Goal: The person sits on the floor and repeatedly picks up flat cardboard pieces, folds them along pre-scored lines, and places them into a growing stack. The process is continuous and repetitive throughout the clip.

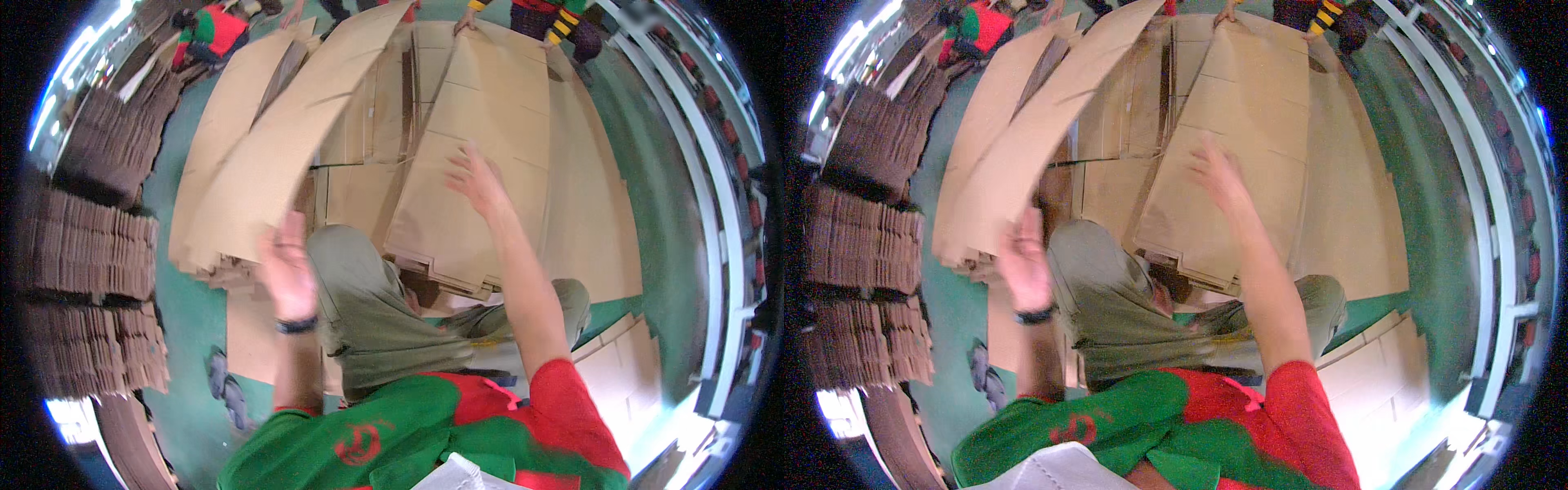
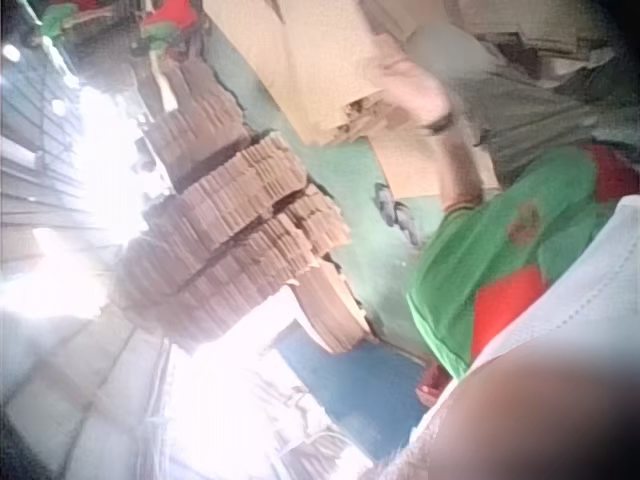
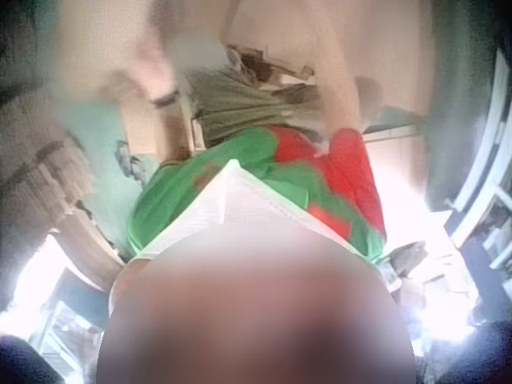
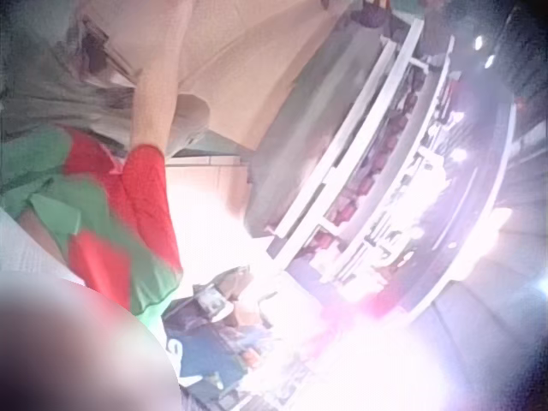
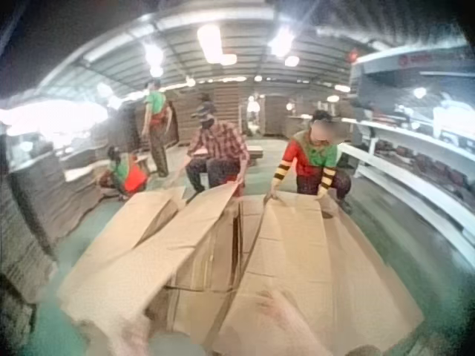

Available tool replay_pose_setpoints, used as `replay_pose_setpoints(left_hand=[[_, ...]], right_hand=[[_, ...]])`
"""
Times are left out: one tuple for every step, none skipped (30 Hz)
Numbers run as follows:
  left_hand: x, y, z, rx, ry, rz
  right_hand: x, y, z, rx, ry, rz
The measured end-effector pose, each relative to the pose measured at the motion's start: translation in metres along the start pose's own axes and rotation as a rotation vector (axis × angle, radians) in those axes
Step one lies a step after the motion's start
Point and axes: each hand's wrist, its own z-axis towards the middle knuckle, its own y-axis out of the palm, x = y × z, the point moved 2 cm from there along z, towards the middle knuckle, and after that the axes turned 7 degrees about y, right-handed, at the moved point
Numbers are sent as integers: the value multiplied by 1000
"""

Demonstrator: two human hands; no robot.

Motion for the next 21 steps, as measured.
replay_pose_setpoints(left_hand=[[-10,26,-31,23,-61,3],[-17,51,-55,-88,-62,-66],[-24,70,-74,-104,-60,-27],[-30,85,-93,-105,-78,-10],[-38,101,-115,-143,-83,-42],[-47,110,-133,-46,-190,-29],[-51,122,-143,-155,-148,-49],[-56,128,-153,-200,-162,-41],[-60,131,-164,-232,-196,-20],[-63,131,-176,-435,-236,134],[-67,129,-190,-633,-292,296],[-73,126,-206,-826,-289,377],[-85,119,-222,-940,-435,454],[-96,112,-237,-1053,-533,456],[-105,101,-250,-1162,-681,507],[-109,91,-262,-1277,-576,509],[-114,79,-271,-1382,-623,567],[-120,68,-276,-1399,-722,457],[-124,57,-280,-1431,-820,434],[-129,47,-282,-1456,-887,432],[-134,40,-283,-1461,-937,433]], right_hand=[[-14,32,19,-108,51,124],[-24,57,35,-19,140,144],[-36,82,54,-94,168,165],[-45,103,73,-7,153,46],[-47,118,86,65,143,-83],[-49,120,93,86,118,-206],[-54,123,100,127,-13,-224],[-61,115,103,261,-55,-300],[-75,108,104,207,-138,-412],[-93,96,102,194,-184,-531],[-112,82,96,237,-196,-664],[-142,66,89,259,-185,-888],[-178,48,80,293,-154,-1115],[-208,28,62,250,-180,-1192],[-238,12,43,158,-261,-1277],[-264,0,24,176,-293,-1307],[-281,-12,4,261,-310,-1393],[-294,-27,-22,191,-369,-1420],[-304,-44,-52,199,-389,-1480],[-302,-57,-75,240,-377,-1393],[-298,-67,-95,276,-361,-1309]])
